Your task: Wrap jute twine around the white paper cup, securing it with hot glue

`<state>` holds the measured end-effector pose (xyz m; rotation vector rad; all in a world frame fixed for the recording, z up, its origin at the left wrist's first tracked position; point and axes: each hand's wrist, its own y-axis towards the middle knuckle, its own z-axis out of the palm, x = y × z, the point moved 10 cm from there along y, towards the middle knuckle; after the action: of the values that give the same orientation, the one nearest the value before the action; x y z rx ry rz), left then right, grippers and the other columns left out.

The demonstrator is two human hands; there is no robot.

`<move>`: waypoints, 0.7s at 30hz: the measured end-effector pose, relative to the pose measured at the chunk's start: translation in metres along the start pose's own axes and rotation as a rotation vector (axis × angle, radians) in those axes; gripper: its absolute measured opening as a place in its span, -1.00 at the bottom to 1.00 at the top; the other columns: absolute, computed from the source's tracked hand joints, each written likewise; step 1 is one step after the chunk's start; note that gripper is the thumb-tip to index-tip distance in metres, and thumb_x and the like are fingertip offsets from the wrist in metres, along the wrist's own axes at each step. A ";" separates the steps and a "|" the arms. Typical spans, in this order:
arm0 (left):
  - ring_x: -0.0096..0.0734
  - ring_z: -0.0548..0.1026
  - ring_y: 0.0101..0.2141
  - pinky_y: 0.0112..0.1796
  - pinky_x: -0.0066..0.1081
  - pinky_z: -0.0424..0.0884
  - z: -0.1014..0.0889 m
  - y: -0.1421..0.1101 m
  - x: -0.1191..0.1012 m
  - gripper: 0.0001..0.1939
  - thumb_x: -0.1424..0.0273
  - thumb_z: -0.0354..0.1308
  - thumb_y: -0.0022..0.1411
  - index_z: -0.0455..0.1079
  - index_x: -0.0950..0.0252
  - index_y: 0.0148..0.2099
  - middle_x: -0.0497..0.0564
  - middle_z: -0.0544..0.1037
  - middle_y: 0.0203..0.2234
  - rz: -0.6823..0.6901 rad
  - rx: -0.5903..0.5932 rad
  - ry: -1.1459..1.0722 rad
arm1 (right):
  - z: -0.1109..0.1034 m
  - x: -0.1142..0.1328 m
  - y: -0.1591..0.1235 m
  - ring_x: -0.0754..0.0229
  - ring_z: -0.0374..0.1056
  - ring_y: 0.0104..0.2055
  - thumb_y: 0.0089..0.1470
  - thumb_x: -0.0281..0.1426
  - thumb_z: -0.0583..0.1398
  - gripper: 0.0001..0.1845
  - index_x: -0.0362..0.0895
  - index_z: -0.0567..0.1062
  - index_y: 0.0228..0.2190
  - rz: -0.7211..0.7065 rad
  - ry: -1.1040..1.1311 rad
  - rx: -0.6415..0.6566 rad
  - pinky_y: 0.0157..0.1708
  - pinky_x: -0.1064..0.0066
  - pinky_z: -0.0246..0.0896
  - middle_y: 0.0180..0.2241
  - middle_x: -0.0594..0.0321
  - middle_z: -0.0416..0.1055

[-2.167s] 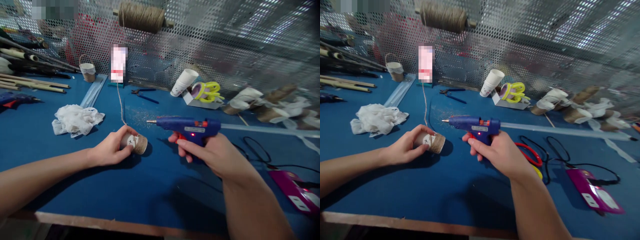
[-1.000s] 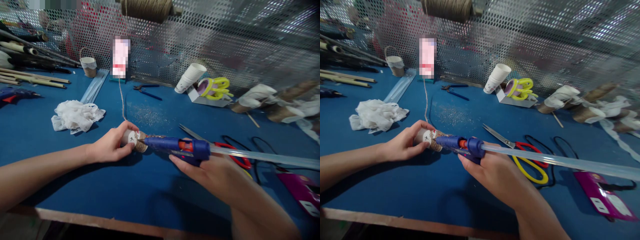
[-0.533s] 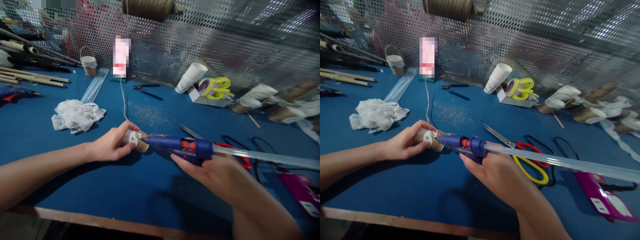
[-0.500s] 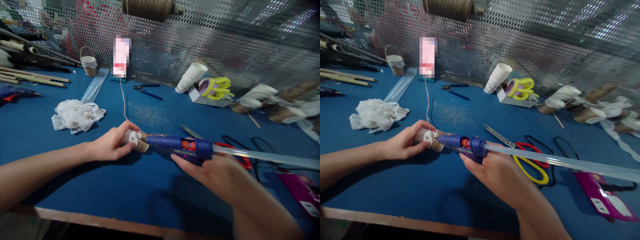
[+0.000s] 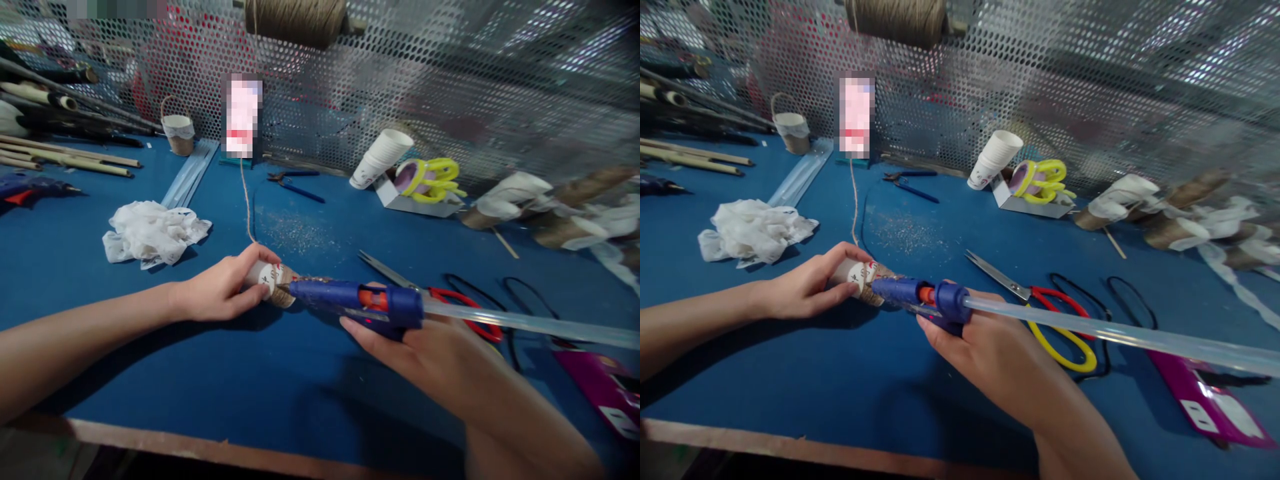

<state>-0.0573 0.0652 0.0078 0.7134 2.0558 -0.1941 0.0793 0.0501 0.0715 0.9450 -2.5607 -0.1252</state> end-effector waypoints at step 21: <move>-0.48 0.37 -0.54 -0.52 -0.48 0.27 0.000 -0.001 0.001 -0.68 0.42 -0.09 0.23 0.07 0.40 0.03 0.04 0.46 -0.43 0.052 -0.013 0.036 | 0.003 -0.009 -0.006 0.18 0.38 -0.50 0.15 -0.30 0.00 -0.67 -0.09 0.51 -0.47 -0.036 -0.142 -0.033 -0.51 0.40 0.21 -0.57 0.21 0.42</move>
<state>-0.0579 0.0651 0.0067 0.7663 2.0685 -0.1384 0.0877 0.0507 0.0645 1.0028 -2.6626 -0.2527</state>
